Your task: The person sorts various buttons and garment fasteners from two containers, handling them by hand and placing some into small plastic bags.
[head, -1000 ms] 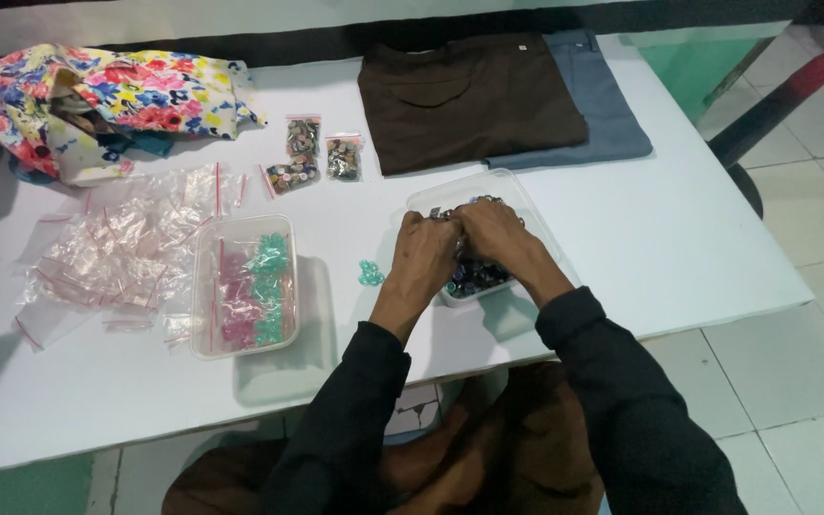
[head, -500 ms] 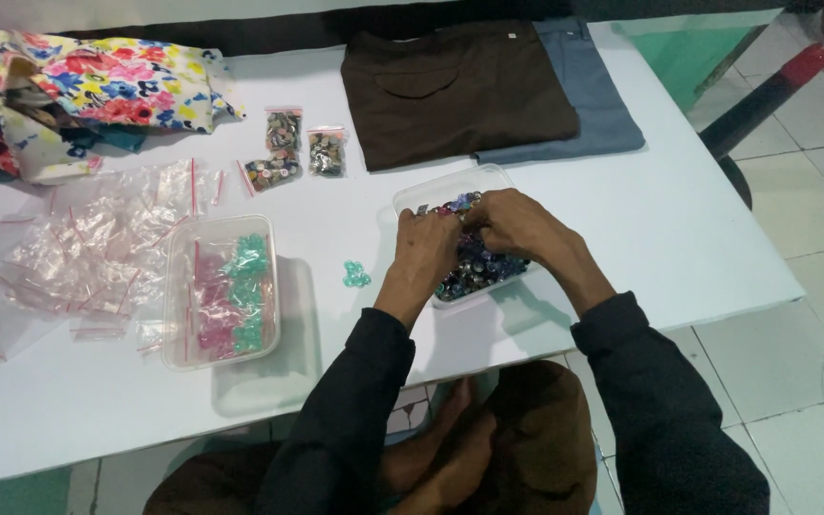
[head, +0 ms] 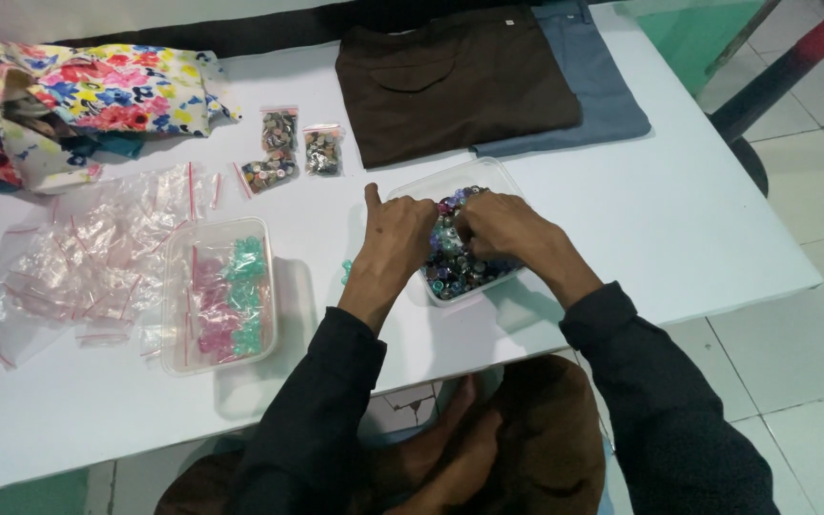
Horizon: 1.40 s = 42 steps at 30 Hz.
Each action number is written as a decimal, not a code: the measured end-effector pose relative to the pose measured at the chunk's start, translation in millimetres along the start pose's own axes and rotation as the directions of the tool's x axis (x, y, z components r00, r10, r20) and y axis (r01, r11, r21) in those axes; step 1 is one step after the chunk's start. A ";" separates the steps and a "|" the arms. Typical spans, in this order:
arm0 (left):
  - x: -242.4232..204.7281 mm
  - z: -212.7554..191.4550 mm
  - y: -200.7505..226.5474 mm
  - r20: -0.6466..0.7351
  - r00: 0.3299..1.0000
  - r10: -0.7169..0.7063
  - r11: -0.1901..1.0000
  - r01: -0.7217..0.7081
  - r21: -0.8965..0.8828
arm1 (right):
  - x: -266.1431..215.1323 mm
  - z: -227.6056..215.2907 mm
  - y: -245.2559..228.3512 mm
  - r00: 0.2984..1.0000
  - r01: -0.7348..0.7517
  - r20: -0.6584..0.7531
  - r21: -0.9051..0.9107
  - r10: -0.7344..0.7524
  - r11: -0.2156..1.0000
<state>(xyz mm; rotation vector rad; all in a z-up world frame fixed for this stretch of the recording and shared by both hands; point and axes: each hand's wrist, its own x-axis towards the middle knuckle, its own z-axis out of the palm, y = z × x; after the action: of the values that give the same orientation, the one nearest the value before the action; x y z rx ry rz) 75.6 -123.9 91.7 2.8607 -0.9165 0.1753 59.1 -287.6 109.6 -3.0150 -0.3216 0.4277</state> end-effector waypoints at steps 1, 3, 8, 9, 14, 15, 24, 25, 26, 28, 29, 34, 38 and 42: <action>1.5 3.8 1.1 -0.001 1.000 -0.005 1.000 0.005 -0.002 | -7.8 -6.9 0.0 1.000 0.004 0.003 -0.004 -0.004 1.000; 3.1 11.4 2.9 -0.011 1.000 -0.006 1.000 0.006 -0.021 | -23.9 -19.4 -1.2 1.000 0.007 0.017 -0.013 -0.007 1.000; 9.7 33.0 -3.8 -0.025 1.000 -0.013 0.997 0.011 -0.075 | 13.3 16.0 2.0 0.988 0.090 -0.125 0.022 -0.087 0.996; 7.2 33.6 -5.6 -0.018 1.000 -0.013 0.996 0.012 -0.086 | 22.5 29.8 2.6 0.988 0.092 -0.126 0.020 -0.089 0.996; 9.9 23.8 -7.3 -0.067 0.998 0.018 0.994 -0.025 -0.104 | 14.8 26.6 5.5 0.988 0.093 -0.125 -0.008 -0.094 0.996; 12.2 20.5 -6.1 -0.093 0.995 0.047 0.992 -0.058 -0.115 | 8.0 21.0 5.4 0.991 0.059 -0.118 -0.008 -0.060 0.998; 15.4 11.5 19.3 -0.038 0.997 0.063 0.989 -0.058 0.133 | -28.7 -14.0 12.7 0.983 -0.002 -0.163 0.432 0.081 0.902; 17.1 12.7 20.5 -0.037 0.997 0.065 0.990 -0.060 0.131 | -28.3 -11.9 17.5 0.983 -0.005 -0.163 0.433 0.083 0.902; 18.8 13.9 21.6 -0.036 0.997 0.067 0.987 -0.061 0.150 | -27.9 -9.7 22.3 0.973 0.018 -0.214 0.451 0.089 0.892; 19.8 18.6 22.3 -0.032 0.998 0.062 0.984 -0.056 0.168 | -28.0 -8.9 25.6 0.961 0.043 -0.261 0.467 0.091 0.883; 21.6 22.1 23.0 -0.053 0.997 0.058 0.985 -0.048 0.168 | -28.8 -10.6 26.0 0.953 0.055 -0.289 0.470 0.095 0.881; 28.6 42.2 14.3 -0.044 0.997 0.063 0.994 -0.058 0.093 | -27.9 -4.1 31.8 0.927 0.078 -0.360 0.450 0.101 0.890; 31.9 54.6 3.1 -0.101 0.991 0.087 0.994 -0.080 0.069 | -30.2 -6.8 29.9 0.918 0.100 -0.381 0.486 0.107 0.868; 20.4 26.5 3.4 -0.102 0.992 0.068 0.991 -0.079 -0.108 | -39.3 -9.6 21.8 0.909 0.125 -0.388 0.605 0.154 0.786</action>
<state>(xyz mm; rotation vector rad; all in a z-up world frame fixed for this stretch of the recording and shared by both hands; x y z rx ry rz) 91.9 -142.5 69.0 2.6918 -0.9812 0.2605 29.2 -317.8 126.9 -2.3588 -0.0892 -0.1192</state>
